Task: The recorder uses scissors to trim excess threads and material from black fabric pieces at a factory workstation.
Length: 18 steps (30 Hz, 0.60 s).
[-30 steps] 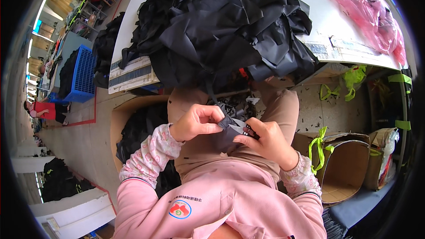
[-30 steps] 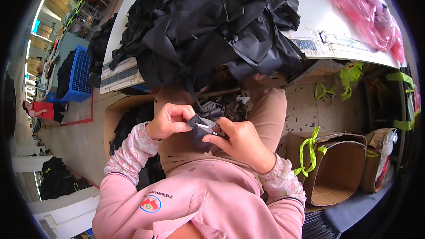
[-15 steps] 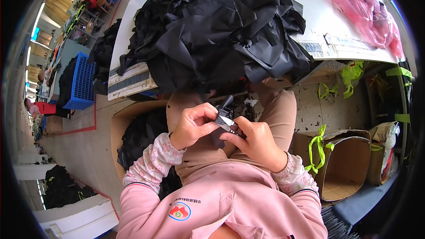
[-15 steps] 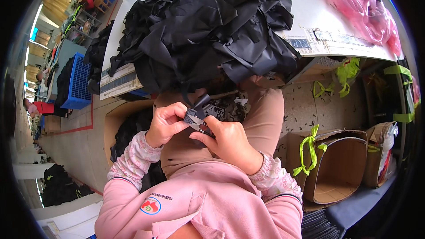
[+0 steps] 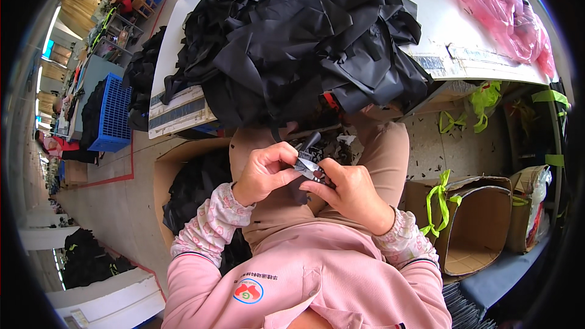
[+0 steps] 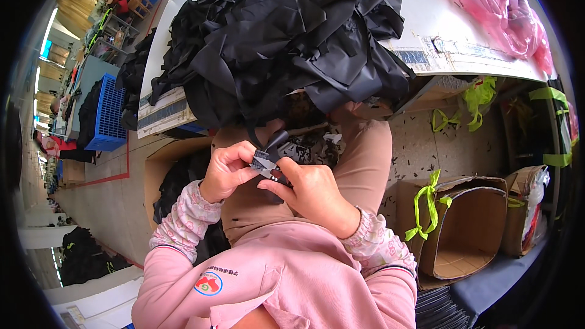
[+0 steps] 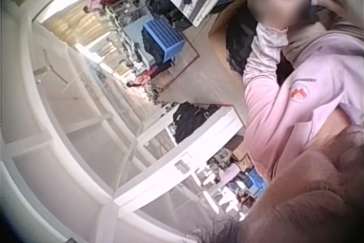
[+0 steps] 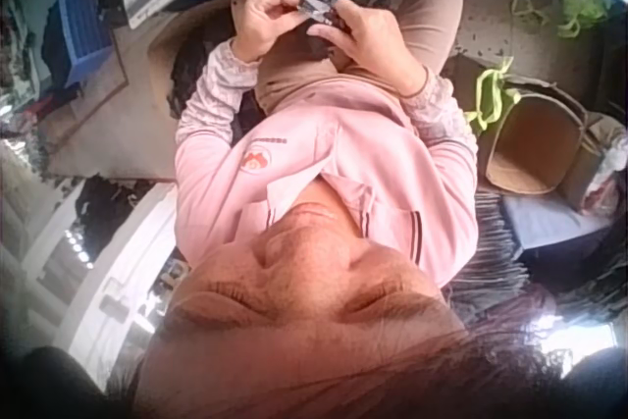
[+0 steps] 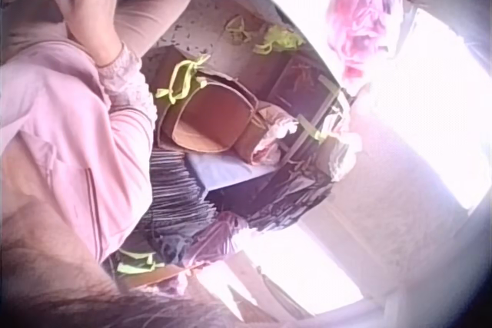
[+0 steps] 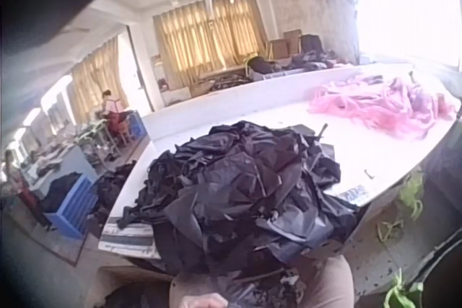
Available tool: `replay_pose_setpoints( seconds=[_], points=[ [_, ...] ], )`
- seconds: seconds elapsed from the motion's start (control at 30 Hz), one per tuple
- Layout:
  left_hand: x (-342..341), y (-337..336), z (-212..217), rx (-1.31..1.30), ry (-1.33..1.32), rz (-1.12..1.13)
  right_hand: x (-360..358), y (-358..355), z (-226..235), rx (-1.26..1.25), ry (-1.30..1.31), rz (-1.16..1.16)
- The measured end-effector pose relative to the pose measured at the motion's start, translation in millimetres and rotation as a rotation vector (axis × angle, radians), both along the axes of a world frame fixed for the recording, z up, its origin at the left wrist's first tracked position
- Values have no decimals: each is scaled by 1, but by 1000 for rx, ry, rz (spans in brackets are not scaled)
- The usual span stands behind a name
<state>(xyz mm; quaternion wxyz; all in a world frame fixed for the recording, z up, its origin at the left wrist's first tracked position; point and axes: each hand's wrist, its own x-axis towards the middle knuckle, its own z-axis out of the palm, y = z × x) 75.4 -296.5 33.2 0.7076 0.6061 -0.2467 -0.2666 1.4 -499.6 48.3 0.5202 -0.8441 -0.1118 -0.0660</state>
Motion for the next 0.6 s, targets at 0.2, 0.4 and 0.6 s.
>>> replay_pose_setpoints(
  seconds=[0.2, 0.4, 0.6],
  points=[
    [0, 2, 1, -1, 9, -11, -1, 0, 3, -160, -61, -32],
    [-1, 2, 7, 43, -17, 4, 2, -1, 3, -224, -157, -37],
    [0, 5, 14, 96, -81, 28, 10, -1, -14, 122, 12, -153]
  ],
)
